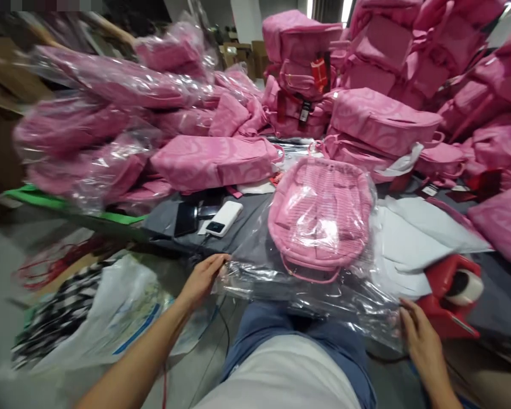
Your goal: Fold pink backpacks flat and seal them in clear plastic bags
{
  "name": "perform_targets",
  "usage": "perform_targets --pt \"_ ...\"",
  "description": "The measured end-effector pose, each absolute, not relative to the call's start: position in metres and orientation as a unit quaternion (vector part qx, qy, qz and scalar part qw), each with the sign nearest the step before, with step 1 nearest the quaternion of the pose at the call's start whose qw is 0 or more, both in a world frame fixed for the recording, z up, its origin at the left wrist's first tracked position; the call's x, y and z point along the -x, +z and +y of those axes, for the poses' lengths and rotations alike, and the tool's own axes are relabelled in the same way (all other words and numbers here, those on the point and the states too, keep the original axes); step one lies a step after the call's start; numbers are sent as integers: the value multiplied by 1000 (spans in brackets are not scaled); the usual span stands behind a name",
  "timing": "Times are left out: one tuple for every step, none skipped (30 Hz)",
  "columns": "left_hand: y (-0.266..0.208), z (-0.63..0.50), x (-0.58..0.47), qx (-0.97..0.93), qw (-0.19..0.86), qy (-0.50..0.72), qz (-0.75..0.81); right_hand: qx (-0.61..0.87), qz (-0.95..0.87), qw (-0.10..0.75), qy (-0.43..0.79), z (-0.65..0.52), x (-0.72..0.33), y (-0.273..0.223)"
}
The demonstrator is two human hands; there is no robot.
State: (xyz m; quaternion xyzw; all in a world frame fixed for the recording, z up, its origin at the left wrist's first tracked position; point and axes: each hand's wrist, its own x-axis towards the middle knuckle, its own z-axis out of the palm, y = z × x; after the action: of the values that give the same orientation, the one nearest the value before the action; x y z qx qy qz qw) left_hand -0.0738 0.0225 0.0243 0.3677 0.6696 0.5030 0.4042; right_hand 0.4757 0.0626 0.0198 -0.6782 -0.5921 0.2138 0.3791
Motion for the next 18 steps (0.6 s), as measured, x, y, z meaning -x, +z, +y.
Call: perform_targets --pt "19 20 81 -417 329 495 688 669 -633 358 153 53 -477 20" --pt "15 17 87 -479 233 480 697 647 -677 339 89 44 -477 20" --pt "10 15 94 -550 139 453 688 615 -719 322 33 37 -476 20" --pt "6 12 100 -622 61 419 658 577 -757 307 -8 31 -475 20" --pt "4 11 104 -689 8 383 616 541 -785 302 -24 28 -473 21" --pt "4 10 108 -745 -18 350 567 509 -804 307 -20 26 -472 23" --pt "5 10 110 -786 -20 327 524 487 -813 318 6 27 -471 26" --pt "8 12 111 -809 -4 318 494 480 -810 332 51 29 -471 30" --pt "13 14 111 -813 25 320 485 488 -794 346 110 32 -471 35" --pt "19 16 110 -800 66 333 495 508 -764 356 177 35 -471 40" --pt "25 19 108 -773 118 349 516 533 -724 364 243 38 -471 45" --pt "31 21 106 -736 173 368 541 556 -681 373 298 41 -469 49" --pt "36 22 103 -694 223 388 564 573 -637 393 335 44 -466 52" --pt "40 24 100 -654 261 409 580 578 -598 426 356 48 -461 53" --pt "42 25 96 -618 283 436 590 575 -561 472 362 53 -453 53" --pt "43 26 91 -581 291 469 598 570 -525 523 355 59 -443 53" --pt "43 28 86 -543 294 504 604 568 -485 575 334 66 -433 52" --pt "43 31 81 -500 294 539 611 572 -449 614 306 73 -422 52"
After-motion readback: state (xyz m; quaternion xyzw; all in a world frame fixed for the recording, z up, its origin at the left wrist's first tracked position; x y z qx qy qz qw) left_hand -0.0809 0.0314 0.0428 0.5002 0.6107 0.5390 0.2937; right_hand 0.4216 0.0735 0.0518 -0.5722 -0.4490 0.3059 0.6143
